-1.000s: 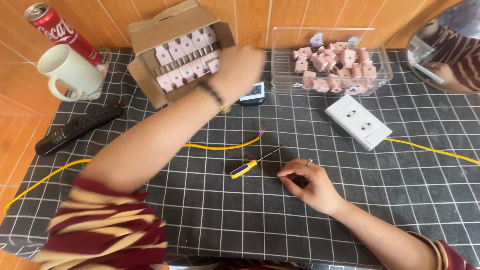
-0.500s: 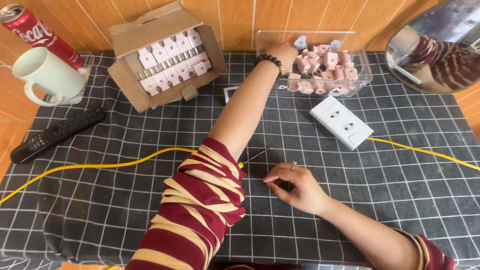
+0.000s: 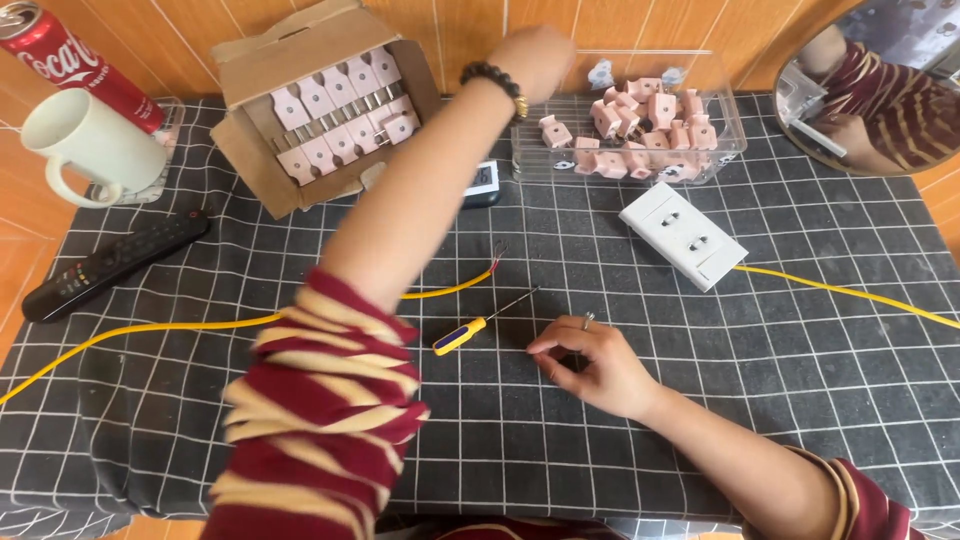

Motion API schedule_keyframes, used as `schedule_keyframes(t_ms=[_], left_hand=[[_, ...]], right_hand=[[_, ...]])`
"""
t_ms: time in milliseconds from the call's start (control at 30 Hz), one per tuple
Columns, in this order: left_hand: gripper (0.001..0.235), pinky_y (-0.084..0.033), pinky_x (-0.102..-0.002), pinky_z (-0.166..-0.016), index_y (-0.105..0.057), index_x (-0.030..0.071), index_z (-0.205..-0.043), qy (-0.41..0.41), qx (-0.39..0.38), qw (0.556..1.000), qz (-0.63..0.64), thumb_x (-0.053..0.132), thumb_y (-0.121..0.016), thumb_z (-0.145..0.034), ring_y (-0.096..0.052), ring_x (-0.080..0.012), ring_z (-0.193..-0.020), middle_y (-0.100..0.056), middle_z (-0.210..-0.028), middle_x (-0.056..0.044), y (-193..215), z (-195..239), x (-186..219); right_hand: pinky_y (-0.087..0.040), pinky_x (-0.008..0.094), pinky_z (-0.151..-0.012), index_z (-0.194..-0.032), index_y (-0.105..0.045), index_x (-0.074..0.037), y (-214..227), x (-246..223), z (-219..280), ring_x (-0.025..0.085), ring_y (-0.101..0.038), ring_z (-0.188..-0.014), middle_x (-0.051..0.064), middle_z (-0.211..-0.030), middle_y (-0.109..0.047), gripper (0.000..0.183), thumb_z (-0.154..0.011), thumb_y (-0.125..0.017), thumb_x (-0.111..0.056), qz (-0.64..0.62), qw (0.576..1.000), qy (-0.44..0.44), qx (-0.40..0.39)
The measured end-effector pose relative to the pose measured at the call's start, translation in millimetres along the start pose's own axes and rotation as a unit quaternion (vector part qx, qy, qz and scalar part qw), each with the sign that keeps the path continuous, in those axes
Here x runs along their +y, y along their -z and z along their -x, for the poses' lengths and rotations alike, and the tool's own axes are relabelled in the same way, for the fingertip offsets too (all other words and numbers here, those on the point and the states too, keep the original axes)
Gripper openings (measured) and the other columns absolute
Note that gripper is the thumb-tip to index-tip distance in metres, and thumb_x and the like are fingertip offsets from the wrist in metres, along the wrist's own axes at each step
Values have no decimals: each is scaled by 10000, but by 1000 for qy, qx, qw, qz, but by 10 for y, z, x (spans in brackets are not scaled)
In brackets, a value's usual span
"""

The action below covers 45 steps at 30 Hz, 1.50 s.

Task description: Attaching electrical wires to a power plug by loosening and tightening screws with a screwdriver.

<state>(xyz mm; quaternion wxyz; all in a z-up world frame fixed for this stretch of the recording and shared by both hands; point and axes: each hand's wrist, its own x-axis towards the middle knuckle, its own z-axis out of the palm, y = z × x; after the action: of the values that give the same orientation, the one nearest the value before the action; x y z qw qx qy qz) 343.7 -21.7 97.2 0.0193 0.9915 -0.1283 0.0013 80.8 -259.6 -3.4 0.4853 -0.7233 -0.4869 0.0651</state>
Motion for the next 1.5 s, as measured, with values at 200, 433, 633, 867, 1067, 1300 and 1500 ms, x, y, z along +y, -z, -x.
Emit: schedule_keyframes(t_ms=[200,433,633,867,1067,1300,1500], left_hand=[[423,-484,-466,-734,-606,139,-1246,-109,44,988,98,-39,-550,-867,-640,-320,-1016,-666,-1159,-140,408,1069,222],[272,-584,-560,-811,-648,-13,-1194,-287,-109,913,269,36,-480,-985,-725,-492,-957,-708,-1025,-334,370,2468,779],[448,-612,-483,-859,-511,4,-1448,-141,45,958,245,190,-556,-1043,-707,-432,-1091,-679,-1202,-294,-248,2930,737],[449,-611,-396,-839,-558,56,-1426,-12,-74,984,159,190,-588,-998,-693,-355,-1068,-649,-1141,-224,-778,3326,621],[387,-599,-413,-873,-549,3,-1415,84,14,934,347,36,-462,-1039,-727,-368,-1030,-676,-1119,-267,-772,3119,463],[274,-606,-429,-842,-597,46,-1273,5,208,870,447,114,-651,-1013,-731,-374,-1006,-713,-1096,-207,-787,3126,587],[291,-634,-337,-737,-676,125,-1234,-123,278,912,277,72,-708,-950,-743,-266,-908,-733,-1008,-100,-1174,3127,547]], right_hand=[[-649,271,-821,-1214,-602,-102,-22,43,37,152,-675,-978,79,-1248,-591,318,-924,-728,-68,-59,976,-114,174],[-609,564,-905,-1454,-451,73,-70,55,-35,386,-630,-1160,249,-1282,-558,612,-948,-686,-179,-232,938,-165,196],[-700,399,-720,-1149,-670,171,-64,12,-21,352,-810,-829,317,-996,-769,297,-948,-659,-47,-400,879,-224,130],[-650,463,-868,-1379,-551,150,27,49,-80,396,-759,-1016,349,-1208,-710,531,-997,-517,-219,-482,835,-222,143],[-615,508,-935,-1405,-522,169,27,78,-97,412,-733,-1061,342,-1214,-686,561,-989,-464,-204,-498,818,-254,135],[-690,389,-698,-1293,-610,174,7,280,-31,365,-790,-787,246,-942,-711,486,-856,-747,11,-393,844,-315,186],[-686,343,-680,-1245,-658,147,44,244,-112,338,-804,-782,296,-955,-779,481,-826,-808,-34,-300,865,-338,219]])
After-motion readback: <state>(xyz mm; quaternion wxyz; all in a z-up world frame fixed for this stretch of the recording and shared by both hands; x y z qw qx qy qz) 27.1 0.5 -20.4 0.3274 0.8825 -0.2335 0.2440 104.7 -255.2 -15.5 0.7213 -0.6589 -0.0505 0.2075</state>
